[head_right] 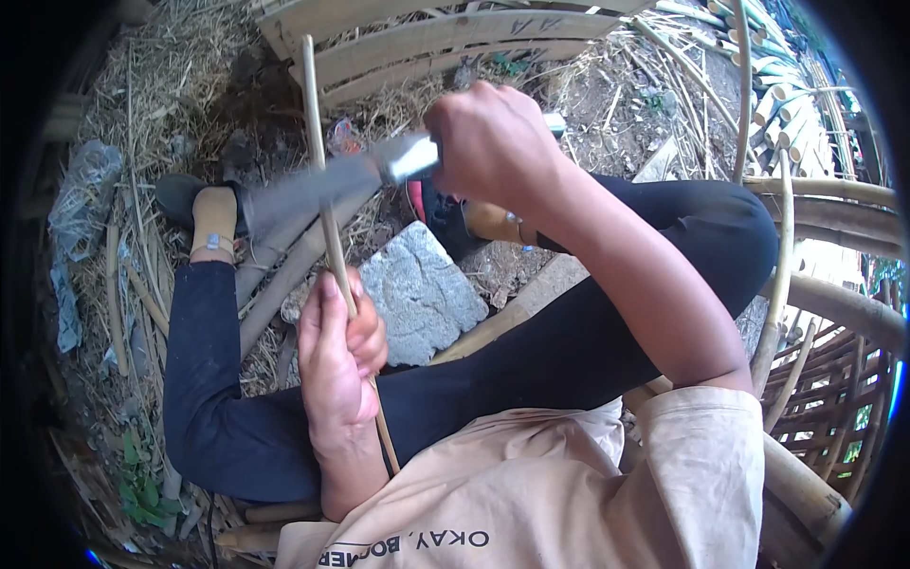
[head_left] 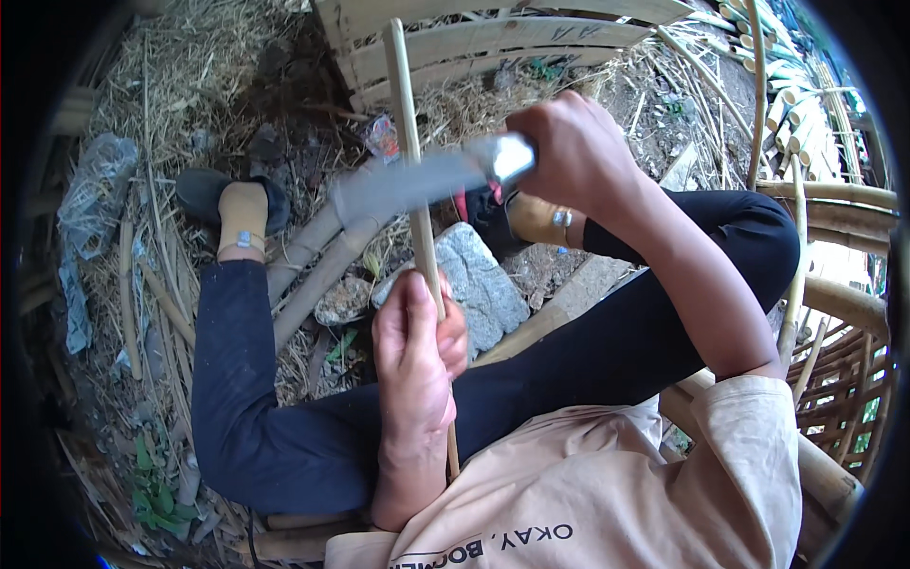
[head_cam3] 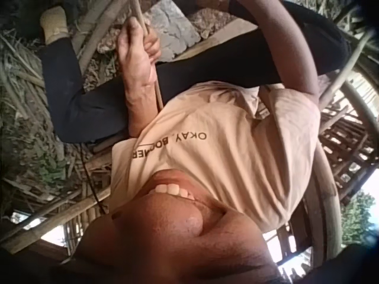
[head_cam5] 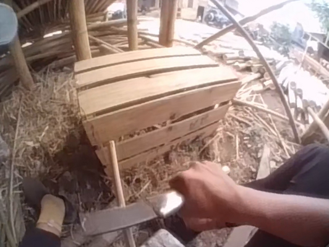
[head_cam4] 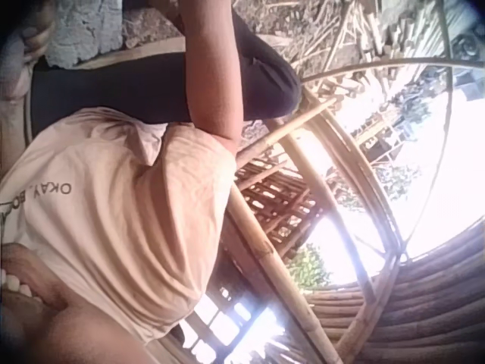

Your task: The person uses a machete to shave the outer layer off of a bamboo stick, making several passes along the length of the wood while holding it vertically against a stone.

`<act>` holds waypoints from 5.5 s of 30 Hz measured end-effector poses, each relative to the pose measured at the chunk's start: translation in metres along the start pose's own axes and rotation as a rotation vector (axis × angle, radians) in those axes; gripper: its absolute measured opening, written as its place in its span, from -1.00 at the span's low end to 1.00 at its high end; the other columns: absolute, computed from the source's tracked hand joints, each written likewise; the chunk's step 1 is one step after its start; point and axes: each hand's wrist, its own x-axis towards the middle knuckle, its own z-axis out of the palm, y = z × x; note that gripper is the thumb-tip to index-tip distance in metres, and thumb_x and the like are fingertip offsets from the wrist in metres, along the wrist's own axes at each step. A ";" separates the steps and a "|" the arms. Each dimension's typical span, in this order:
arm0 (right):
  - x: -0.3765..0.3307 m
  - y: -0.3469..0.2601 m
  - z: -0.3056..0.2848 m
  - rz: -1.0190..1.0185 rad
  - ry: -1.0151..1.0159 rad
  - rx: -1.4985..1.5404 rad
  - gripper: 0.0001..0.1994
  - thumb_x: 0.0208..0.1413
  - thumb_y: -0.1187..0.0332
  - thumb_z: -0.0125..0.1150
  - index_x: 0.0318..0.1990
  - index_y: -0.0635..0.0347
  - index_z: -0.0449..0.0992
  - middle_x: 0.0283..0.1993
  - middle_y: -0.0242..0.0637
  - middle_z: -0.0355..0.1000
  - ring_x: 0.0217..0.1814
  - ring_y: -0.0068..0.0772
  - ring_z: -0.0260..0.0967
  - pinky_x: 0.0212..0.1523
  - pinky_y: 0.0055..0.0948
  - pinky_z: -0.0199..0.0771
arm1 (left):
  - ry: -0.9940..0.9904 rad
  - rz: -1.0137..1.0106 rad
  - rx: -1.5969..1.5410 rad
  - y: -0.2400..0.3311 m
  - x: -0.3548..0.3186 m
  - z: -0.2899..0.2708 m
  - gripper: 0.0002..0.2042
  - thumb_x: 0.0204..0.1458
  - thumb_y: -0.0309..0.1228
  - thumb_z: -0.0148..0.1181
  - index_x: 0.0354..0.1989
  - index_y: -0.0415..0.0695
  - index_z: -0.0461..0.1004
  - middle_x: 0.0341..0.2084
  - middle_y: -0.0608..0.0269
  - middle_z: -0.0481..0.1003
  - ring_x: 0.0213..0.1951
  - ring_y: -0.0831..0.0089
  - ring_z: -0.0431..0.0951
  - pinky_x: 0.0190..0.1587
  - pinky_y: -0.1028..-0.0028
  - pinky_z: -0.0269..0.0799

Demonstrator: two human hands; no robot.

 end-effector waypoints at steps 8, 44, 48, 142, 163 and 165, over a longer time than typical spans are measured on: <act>0.012 0.026 -0.037 0.118 0.119 0.104 -0.83 -0.12 0.41 0.25 -0.35 0.24 0.65 -0.44 0.03 0.55 -0.36 0.03 0.56 -0.21 -0.17 0.56 | -0.093 -0.045 0.012 0.000 -0.004 0.009 -0.74 0.42 -0.21 -0.18 -0.24 -0.10 0.33 -0.71 0.54 0.11 -0.74 0.82 -0.02 -0.75 0.71 -0.12; 0.029 0.054 -0.041 0.006 0.271 -0.202 -0.81 -0.25 0.35 0.27 -0.39 0.10 0.66 -0.52 -0.09 0.53 -0.42 -0.02 0.55 -0.30 -0.12 0.58 | 0.040 0.057 0.192 -0.001 -0.016 0.014 -0.74 0.41 -0.22 -0.16 -0.26 -0.11 0.32 -0.71 0.52 0.13 -0.73 0.81 0.01 -0.72 0.71 -0.10; 0.007 0.036 -0.033 -0.017 0.222 0.044 -0.83 -0.25 0.37 0.27 -0.41 0.11 0.63 -0.52 -0.12 0.53 -0.43 0.01 0.54 -0.31 -0.10 0.56 | 0.062 0.072 0.176 0.000 -0.012 0.013 -0.73 0.41 -0.22 -0.14 -0.25 -0.13 0.35 -0.70 0.50 0.16 -0.72 0.81 0.03 -0.71 0.71 -0.08; -0.021 0.002 -0.049 0.093 -0.005 0.229 -0.86 -0.12 0.40 0.30 -0.39 0.25 0.61 -0.52 -0.03 0.50 -0.41 0.00 0.54 -0.30 -0.21 0.53 | 0.146 0.106 0.227 -0.026 -0.005 0.002 -0.71 0.38 -0.22 -0.05 -0.35 -0.13 0.32 -0.70 0.50 0.21 -0.69 0.79 0.11 -0.67 0.69 -0.03; -0.024 -0.021 -0.002 -0.110 -0.175 0.032 -0.89 -0.20 0.34 0.31 -0.56 0.16 0.54 -0.64 -0.10 0.46 -0.52 0.02 0.51 -0.37 -0.13 0.52 | 0.283 0.293 0.636 -0.026 -0.004 0.001 -0.72 0.37 -0.31 -0.05 -0.34 -0.26 0.37 -0.72 0.42 0.24 -0.65 0.70 0.20 -0.59 0.56 0.08; -0.023 -0.020 -0.002 -0.107 -0.153 0.032 -0.87 -0.16 0.34 0.30 -0.58 0.16 0.52 -0.64 -0.10 0.45 -0.53 0.03 0.50 -0.38 -0.14 0.52 | 0.286 0.315 0.628 -0.028 -0.003 0.001 -0.71 0.38 -0.29 -0.07 -0.36 -0.23 0.34 -0.72 0.49 0.20 -0.66 0.75 0.14 -0.61 0.60 0.01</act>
